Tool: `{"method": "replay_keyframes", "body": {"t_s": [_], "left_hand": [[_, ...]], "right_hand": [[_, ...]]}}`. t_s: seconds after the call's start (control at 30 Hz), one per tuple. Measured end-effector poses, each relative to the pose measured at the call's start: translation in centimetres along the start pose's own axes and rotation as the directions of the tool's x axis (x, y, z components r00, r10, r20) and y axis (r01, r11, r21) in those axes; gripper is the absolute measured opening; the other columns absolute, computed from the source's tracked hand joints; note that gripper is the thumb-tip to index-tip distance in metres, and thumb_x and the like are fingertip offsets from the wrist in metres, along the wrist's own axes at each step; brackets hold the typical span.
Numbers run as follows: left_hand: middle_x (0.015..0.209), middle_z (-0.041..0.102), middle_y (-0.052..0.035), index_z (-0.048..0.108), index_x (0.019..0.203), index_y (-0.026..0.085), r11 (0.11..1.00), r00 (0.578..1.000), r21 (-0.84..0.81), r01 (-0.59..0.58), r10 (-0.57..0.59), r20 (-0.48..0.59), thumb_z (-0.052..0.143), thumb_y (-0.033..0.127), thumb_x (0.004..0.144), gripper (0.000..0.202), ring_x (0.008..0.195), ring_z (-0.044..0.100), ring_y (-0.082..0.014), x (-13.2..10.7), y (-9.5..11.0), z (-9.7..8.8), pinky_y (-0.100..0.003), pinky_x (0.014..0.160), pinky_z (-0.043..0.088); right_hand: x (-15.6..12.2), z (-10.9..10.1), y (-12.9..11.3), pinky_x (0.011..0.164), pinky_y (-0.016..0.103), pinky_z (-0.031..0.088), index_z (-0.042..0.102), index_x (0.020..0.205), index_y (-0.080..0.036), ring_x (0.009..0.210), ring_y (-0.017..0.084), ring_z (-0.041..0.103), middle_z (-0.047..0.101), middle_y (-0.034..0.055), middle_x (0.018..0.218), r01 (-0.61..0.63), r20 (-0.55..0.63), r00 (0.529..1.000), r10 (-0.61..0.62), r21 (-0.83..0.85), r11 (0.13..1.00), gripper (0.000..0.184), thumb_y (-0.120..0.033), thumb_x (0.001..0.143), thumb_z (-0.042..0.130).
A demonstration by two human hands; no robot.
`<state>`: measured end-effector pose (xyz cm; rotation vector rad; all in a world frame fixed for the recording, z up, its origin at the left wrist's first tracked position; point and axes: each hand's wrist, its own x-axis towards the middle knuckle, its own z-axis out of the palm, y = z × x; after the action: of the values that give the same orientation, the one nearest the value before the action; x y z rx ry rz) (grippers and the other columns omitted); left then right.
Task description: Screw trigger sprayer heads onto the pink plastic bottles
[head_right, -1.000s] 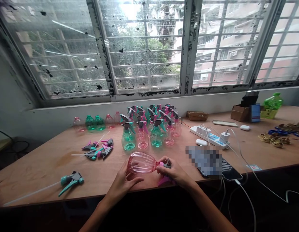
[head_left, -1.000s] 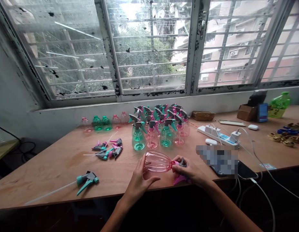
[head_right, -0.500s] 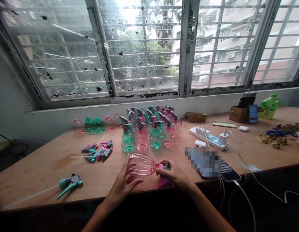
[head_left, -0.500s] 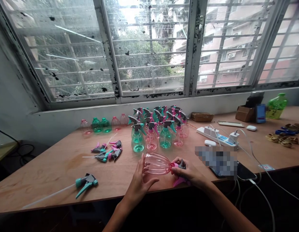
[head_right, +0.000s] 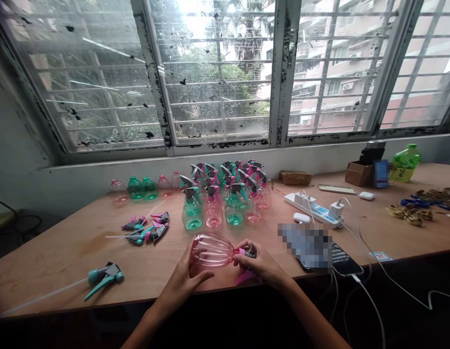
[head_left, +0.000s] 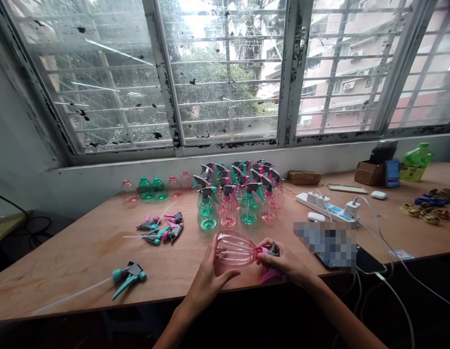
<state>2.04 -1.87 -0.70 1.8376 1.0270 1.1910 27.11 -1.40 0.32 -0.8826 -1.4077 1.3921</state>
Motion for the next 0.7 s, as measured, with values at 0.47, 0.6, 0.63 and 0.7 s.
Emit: {"method": "replay_keyframes", "body": {"t_s": [0.47, 0.6, 0.63, 0.7], "left_hand": [[0.144, 0.051, -0.0139, 0.004, 0.159, 0.029, 1.000, 0.997, 0.021, -0.023, 0.021, 0.080, 0.074, 0.033, 0.086, 0.101, 0.131, 0.053, -0.0305, -0.3, -0.7, 0.0, -0.049, 0.115, 0.037], [0.147, 0.047, -0.0161, 0.012, 0.159, 0.025, 0.999, 0.998, 0.046, 0.007, -0.010, 0.066, 0.072, 0.037, 0.087, 0.094, 0.134, 0.049, -0.0327, -0.2, -0.1, -0.1, -0.049, 0.115, 0.037], [0.147, 0.047, -0.0155, 0.014, 0.159, 0.026, 0.998, 0.998, 0.059, 0.000, -0.004, 0.055, 0.072, 0.037, 0.087, 0.092, 0.135, 0.048, -0.0327, -0.2, 0.1, -0.1, -0.049, 0.116, 0.036], [0.146, 0.048, -0.0132, 0.015, 0.158, 0.028, 0.997, 0.999, 0.072, -0.015, 0.012, 0.038, 0.073, 0.035, 0.087, 0.092, 0.134, 0.048, -0.0318, -0.2, 0.1, -0.1, -0.049, 0.116, 0.035]], "right_hand": [[0.3, -0.5, 0.9, 0.056, 0.024, 0.041, 0.059, 0.087, -0.017, 0.058, 0.013, 0.056, 0.067, -0.0001, 0.068, 0.015, 0.023, 1.000, -0.015, 0.004, 1.000, 0.046, -0.055, 0.073, 0.082], [0.3, -0.5, 0.8, 0.056, 0.024, 0.040, 0.059, 0.087, -0.017, 0.058, 0.013, 0.056, 0.066, -0.0007, 0.068, 0.001, 0.017, 1.000, -0.001, 0.003, 1.000, 0.048, -0.054, 0.070, 0.085], [0.3, -0.5, 0.8, 0.056, 0.024, 0.040, 0.059, 0.087, -0.018, 0.058, 0.013, 0.056, 0.066, -0.0008, 0.068, 0.000, 0.016, 1.000, 0.000, 0.008, 1.000, 0.048, -0.054, 0.071, 0.084], [0.4, -0.6, 1.0, 0.055, 0.024, 0.039, 0.059, 0.087, -0.017, 0.057, 0.013, 0.056, 0.066, -0.0009, 0.068, -0.003, 0.014, 1.000, 0.003, 0.018, 1.000, 0.046, -0.055, 0.072, 0.083]]}}
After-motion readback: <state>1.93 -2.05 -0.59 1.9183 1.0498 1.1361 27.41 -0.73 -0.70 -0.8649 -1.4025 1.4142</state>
